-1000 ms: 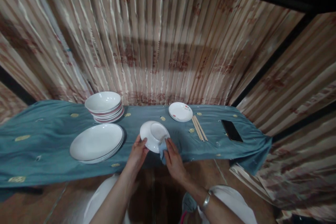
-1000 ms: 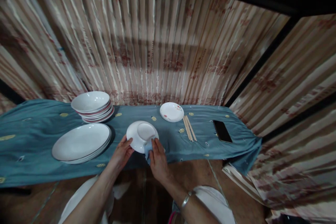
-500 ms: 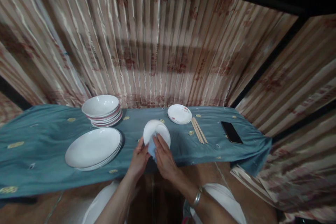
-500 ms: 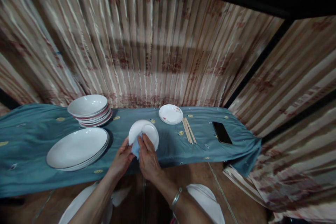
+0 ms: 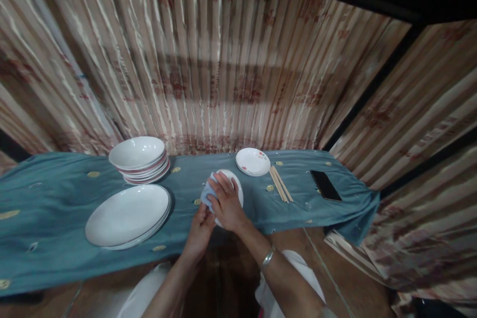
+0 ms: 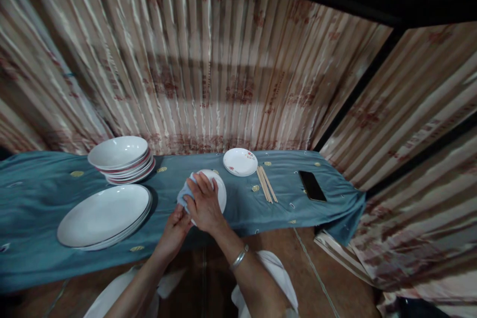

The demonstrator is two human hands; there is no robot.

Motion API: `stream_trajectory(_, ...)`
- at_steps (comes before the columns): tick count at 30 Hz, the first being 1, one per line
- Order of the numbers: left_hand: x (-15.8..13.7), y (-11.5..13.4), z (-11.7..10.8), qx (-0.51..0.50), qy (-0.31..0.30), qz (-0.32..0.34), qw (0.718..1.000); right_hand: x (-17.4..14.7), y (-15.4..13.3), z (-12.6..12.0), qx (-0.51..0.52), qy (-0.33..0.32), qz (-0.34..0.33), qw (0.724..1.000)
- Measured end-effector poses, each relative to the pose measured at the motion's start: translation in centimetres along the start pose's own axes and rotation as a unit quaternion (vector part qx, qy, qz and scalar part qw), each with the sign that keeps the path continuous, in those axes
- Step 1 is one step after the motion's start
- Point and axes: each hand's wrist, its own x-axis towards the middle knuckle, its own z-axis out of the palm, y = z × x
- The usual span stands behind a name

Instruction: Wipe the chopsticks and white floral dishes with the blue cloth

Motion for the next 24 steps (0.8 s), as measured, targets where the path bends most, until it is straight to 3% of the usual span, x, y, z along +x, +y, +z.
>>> stream_trajectory(5,-0.6,1.2,0.7,0.053,-0.023,0.004,0.998,2.2,1.8,0.0,0.046,0.016,0.064,0.997)
stream_trajectory(11,-1.1,1.4,0.7,0.044,-0.018,-0.025,0.999,3.3,6.1,1.3,0.1,0.019,0.164,0.981)
stream_trajectory(15,-1.2,1.5,0.6,0.007,-0.003,-0.041,0.999,2.7,8.9,2.7,0.1,-0.001,0.242,0.965)
stream_trajectory(24,-0.4,1.0,-0.4,-0.113,0.053,-0.043,0.991,-0.6,9.8,4.1,0.104,-0.018,0.27,0.957)
